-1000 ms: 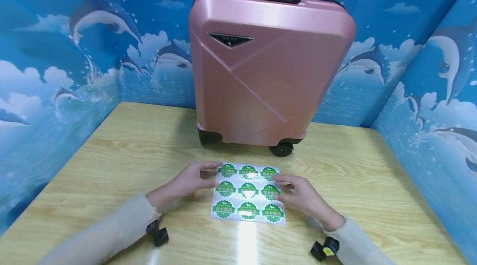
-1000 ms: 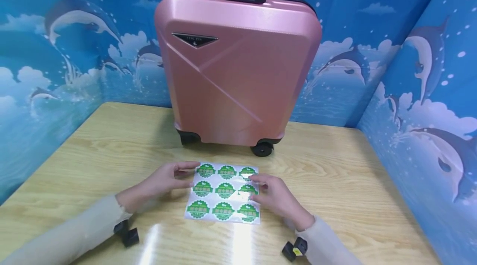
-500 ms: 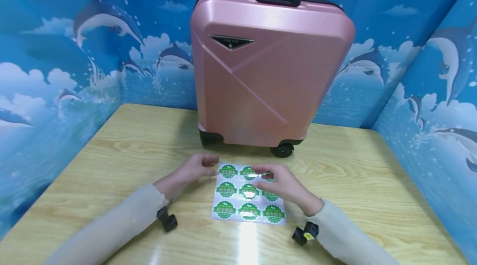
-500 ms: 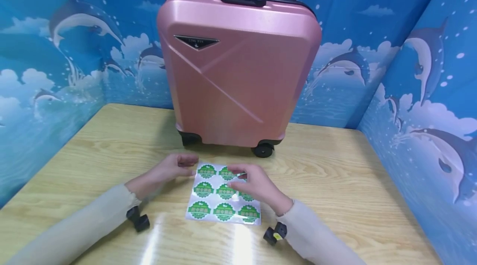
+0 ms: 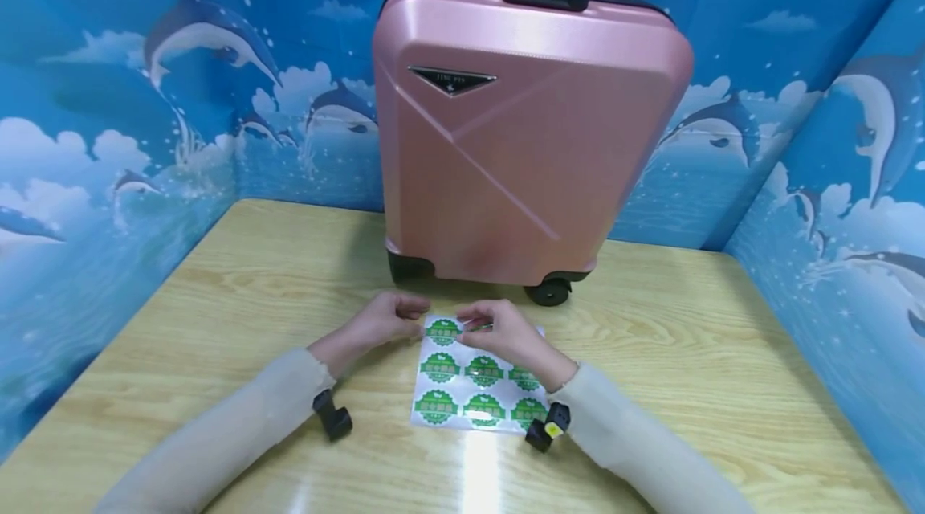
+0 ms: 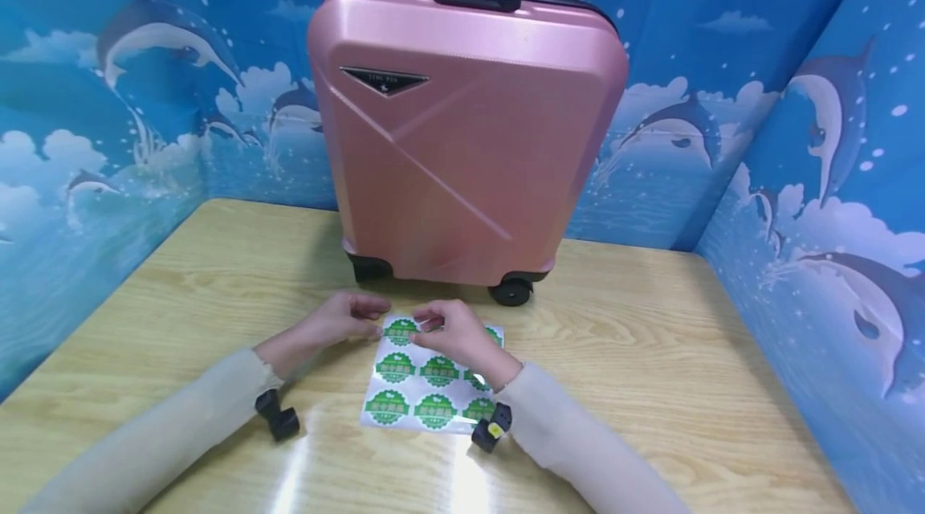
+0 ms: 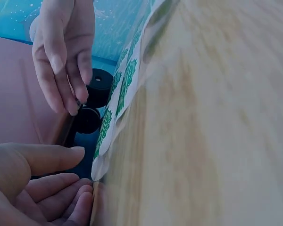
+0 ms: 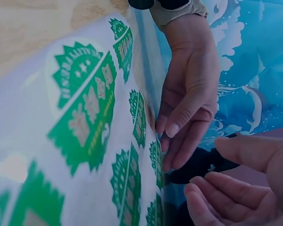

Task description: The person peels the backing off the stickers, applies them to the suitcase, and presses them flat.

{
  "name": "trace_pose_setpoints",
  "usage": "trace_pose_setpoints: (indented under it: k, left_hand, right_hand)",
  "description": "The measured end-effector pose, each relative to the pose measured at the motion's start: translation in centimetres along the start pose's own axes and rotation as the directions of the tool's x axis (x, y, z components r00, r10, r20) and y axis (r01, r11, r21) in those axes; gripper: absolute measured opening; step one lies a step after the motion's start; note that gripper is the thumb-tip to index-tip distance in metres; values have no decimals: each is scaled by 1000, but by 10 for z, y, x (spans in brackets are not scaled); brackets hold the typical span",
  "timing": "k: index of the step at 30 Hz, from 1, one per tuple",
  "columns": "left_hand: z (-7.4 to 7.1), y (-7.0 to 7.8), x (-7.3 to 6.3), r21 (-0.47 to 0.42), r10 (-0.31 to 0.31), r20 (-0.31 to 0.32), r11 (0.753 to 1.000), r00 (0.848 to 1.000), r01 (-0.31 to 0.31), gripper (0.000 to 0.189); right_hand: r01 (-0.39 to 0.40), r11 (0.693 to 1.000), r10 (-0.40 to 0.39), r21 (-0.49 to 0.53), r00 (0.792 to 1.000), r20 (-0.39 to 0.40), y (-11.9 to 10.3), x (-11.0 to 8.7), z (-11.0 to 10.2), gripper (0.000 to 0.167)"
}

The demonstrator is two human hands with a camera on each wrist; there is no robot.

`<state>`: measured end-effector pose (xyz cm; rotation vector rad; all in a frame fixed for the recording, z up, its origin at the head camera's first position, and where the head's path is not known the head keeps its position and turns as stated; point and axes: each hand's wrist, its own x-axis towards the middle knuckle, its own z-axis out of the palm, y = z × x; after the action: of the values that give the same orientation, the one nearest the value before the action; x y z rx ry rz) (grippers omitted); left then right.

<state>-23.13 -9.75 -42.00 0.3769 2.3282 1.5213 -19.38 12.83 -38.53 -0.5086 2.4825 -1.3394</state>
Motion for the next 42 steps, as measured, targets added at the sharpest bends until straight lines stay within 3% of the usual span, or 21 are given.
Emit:
trace_pose_setpoints:
  k: [6,19,28,39,42]
  left_hand:
    - [1,-5,2,51,41,-33,998,999,-40,44]
    - [8,-6,1,210,179,-69,964,981,-162,42]
    - [9,-4,0,245,165,-77,959,983,-141,38]
    - [7,-4,0,204,193,-47,962,980,-180,32]
    - [7,-2,0,205,159,-30,967,987,-150,28]
  right_hand:
    - [-80,995,81,63,997,-15,3,13,9,35]
    - [-64,991,68,121,997,-30,12,14,20,32]
    - [-48,993,52,108,998,-36,14,14,22,29]
    - [-29,995,34,98,998,-52,14,14,25,28]
    - [-44,994,48,100,998,-40,8,11,24,28]
